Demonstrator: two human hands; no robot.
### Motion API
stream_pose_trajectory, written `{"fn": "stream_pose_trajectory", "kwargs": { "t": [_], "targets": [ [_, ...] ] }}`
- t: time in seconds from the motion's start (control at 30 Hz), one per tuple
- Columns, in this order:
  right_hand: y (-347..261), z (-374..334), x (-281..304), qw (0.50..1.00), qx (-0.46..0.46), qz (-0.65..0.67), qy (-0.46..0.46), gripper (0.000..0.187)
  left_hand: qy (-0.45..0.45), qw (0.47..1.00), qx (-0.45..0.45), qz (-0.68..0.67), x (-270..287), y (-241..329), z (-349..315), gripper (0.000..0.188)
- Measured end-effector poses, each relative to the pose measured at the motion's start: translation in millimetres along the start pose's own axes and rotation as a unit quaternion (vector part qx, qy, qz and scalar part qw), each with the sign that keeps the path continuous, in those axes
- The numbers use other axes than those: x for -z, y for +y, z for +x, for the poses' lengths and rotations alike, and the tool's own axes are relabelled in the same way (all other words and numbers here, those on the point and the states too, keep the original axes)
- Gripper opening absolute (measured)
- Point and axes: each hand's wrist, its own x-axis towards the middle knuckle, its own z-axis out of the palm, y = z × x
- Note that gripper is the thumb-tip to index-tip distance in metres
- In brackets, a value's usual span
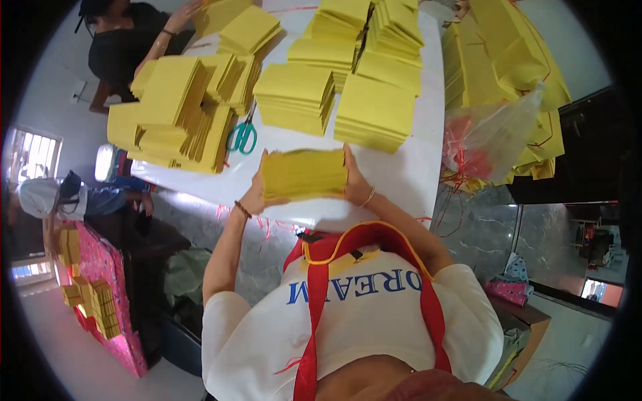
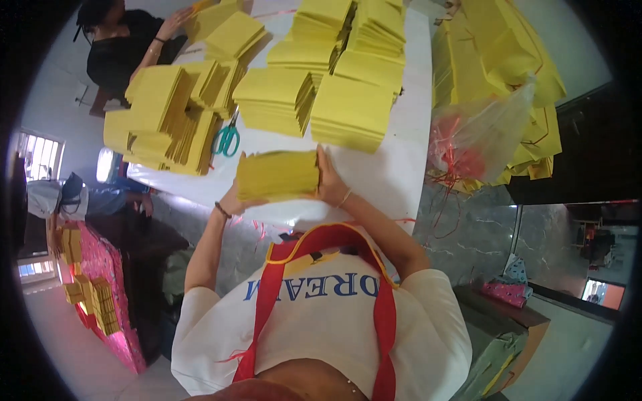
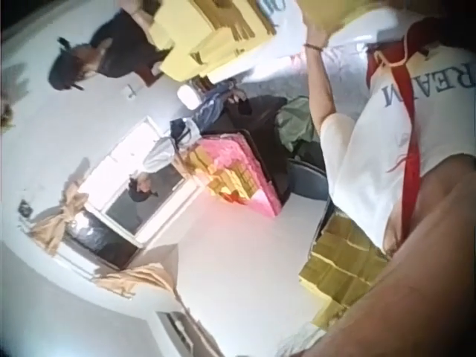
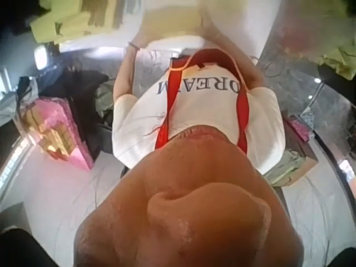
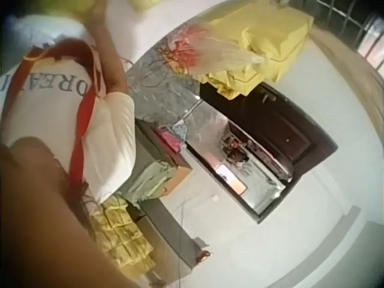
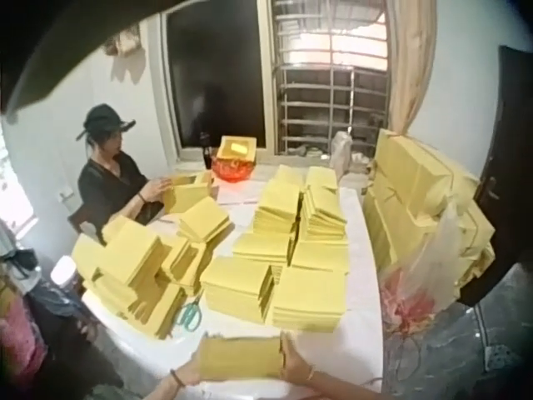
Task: Folding and stacking yellow paper sheets with silver foil squares.
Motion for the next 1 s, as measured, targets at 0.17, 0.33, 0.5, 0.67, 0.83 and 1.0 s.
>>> {"fn": "stream_pose_trajectory", "kwargs": {
  "t": [0.17, 0.33, 0.5, 0.67, 0.83, 1.0],
  "targets": [
    [-42.8, -0.2, 7.8, 0.997, 0.031, -0.045, 0.051, 0.126, 0.006, 1.0, 0.008, 0.023, -1.1, 4.9, -3.4, 0.102],
    [-51.6, 14.7, 12.9, 0.997, -0.032, -0.024, 0.066, 0.12, -0.005, 0.994, 0.052, 0.093, -5.9, -8.9, -3.4, 0.081],
    [-74.8, 25.0, 29.9, 0.995, 0.022, 0.043, 0.089, 0.094, 0.022, 0.967, 0.118, -0.224, 8.6, 41.0, 1.4, 0.08],
    [-99.5, 13.6, 33.2, 0.948, -0.081, 0.303, 0.056, 0.072, 0.03, 0.99, 0.005, -0.14, 23.7, 60.4, 10.6, 0.086],
    [-62.4, -15.3, 27.9, 0.702, -0.235, 0.671, 0.038, 0.044, 0.066, 0.907, -0.019, -0.415, 28.4, 95.1, 24.5, 0.073],
    [-99.6, 2.5, 14.4, 0.482, -0.182, 0.857, 0.025, 0.051, 0.098, 0.884, -0.054, -0.455, 12.8, 112.3, 29.7, 0.061]
  ]
}}
